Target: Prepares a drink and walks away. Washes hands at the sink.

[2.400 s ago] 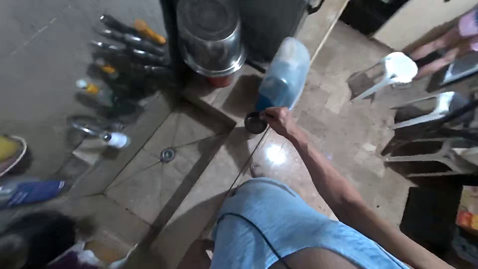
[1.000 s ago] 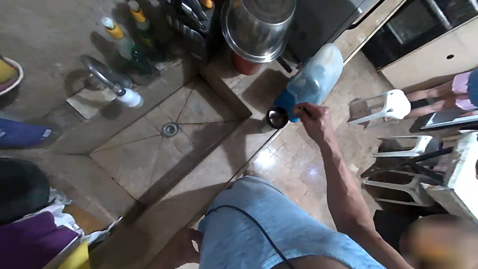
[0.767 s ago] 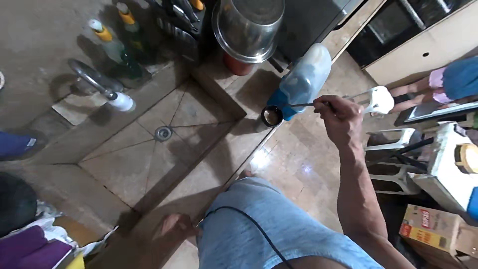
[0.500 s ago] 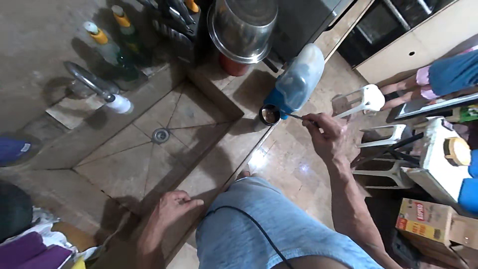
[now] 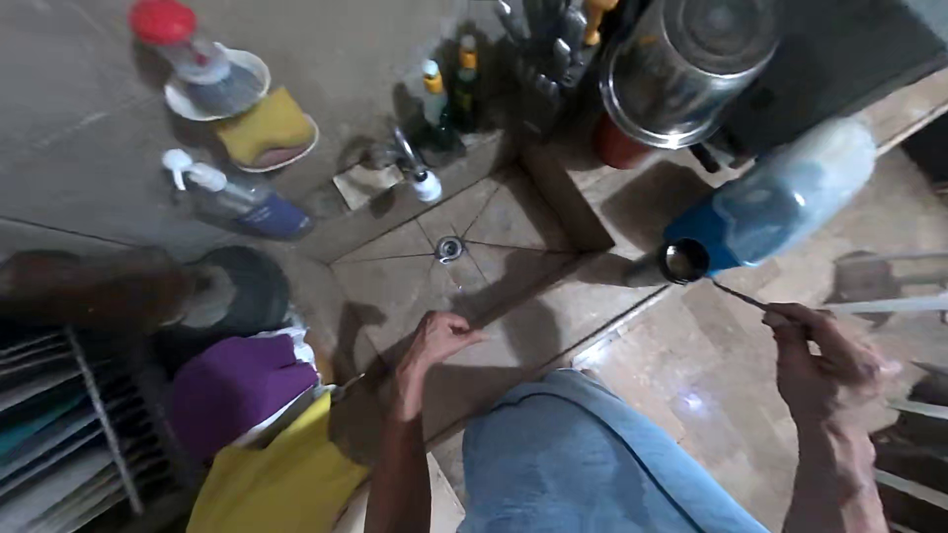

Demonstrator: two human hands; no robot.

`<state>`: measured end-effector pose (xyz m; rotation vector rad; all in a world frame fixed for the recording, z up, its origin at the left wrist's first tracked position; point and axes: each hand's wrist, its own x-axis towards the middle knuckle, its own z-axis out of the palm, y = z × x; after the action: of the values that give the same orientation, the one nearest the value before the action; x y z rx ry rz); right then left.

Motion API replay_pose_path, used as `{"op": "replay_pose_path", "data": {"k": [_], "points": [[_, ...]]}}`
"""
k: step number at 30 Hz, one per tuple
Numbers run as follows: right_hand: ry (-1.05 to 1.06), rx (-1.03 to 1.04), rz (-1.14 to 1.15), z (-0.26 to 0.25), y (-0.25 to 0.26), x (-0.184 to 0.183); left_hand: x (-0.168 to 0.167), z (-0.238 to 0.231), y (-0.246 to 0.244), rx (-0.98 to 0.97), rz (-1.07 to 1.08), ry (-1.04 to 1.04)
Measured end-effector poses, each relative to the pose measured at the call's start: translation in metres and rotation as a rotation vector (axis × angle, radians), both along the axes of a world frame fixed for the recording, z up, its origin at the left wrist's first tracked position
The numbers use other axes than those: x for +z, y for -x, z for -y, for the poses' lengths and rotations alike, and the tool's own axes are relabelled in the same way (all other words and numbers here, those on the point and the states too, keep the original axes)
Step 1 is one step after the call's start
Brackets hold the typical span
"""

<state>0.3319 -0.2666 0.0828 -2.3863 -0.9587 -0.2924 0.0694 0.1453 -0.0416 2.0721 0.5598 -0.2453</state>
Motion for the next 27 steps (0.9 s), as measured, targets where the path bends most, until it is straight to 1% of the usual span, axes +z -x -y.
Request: {"op": "replay_pose_path", "data": {"k": [2,3,5,7,8,10,13,15,16,18,20,24,25,27], "points": [[-0.086,-0.036,0.042,-0.004,0.001,0.007,-0.007,-0.019,-0.006,0.106,0.06,-0.034],[-0.19,-0.053,0.038,-0.01,0.001,0.01,-0.01,-0.03,-0.01,0.189,0.098,-0.054],[-0.499,-0.078,-0.04,-0.027,-0.001,0.013,-0.016,-0.062,-0.026,0.368,0.168,-0.096],[-0.767,-0.063,-0.212,-0.051,-0.004,0.014,-0.025,-0.101,-0.049,0.554,0.24,-0.122],[-0.835,-0.05,-0.326,-0.064,-0.003,0.013,-0.03,-0.122,-0.061,0.635,0.277,-0.127],[-0.882,-0.046,-0.556,-0.093,-0.002,-0.001,-0.041,-0.162,-0.084,0.744,0.332,-0.104],[-0.825,-0.044,-0.848,-0.14,-0.002,-0.04,-0.059,-0.214,-0.119,0.832,0.306,-0.03],[-0.747,-0.03,-1.001,-0.174,-0.003,-0.064,-0.068,-0.238,-0.137,0.809,0.243,-0.046],[-0.71,-0.023,-1.057,-0.191,-0.004,-0.074,-0.064,-0.243,-0.144,0.768,0.214,-0.06],[-0.652,-0.008,-1.134,-0.223,-0.007,-0.096,-0.057,-0.252,-0.159,0.724,0.15,-0.105],[-0.586,0.002,-1.185,-0.252,-0.014,-0.116,-0.057,-0.263,-0.17,0.703,0.095,-0.088],[-0.43,0.015,-1.281,-0.298,-0.029,-0.154,-0.058,-0.274,-0.178,0.727,0.115,0.108],[-0.38,0.032,-1.298,-0.307,-0.031,-0.161,-0.061,-0.277,-0.178,0.731,0.115,0.123],[-0.27,0.086,-1.325,-0.327,-0.034,-0.173,-0.071,-0.285,-0.181,0.747,0.104,0.063]]}}
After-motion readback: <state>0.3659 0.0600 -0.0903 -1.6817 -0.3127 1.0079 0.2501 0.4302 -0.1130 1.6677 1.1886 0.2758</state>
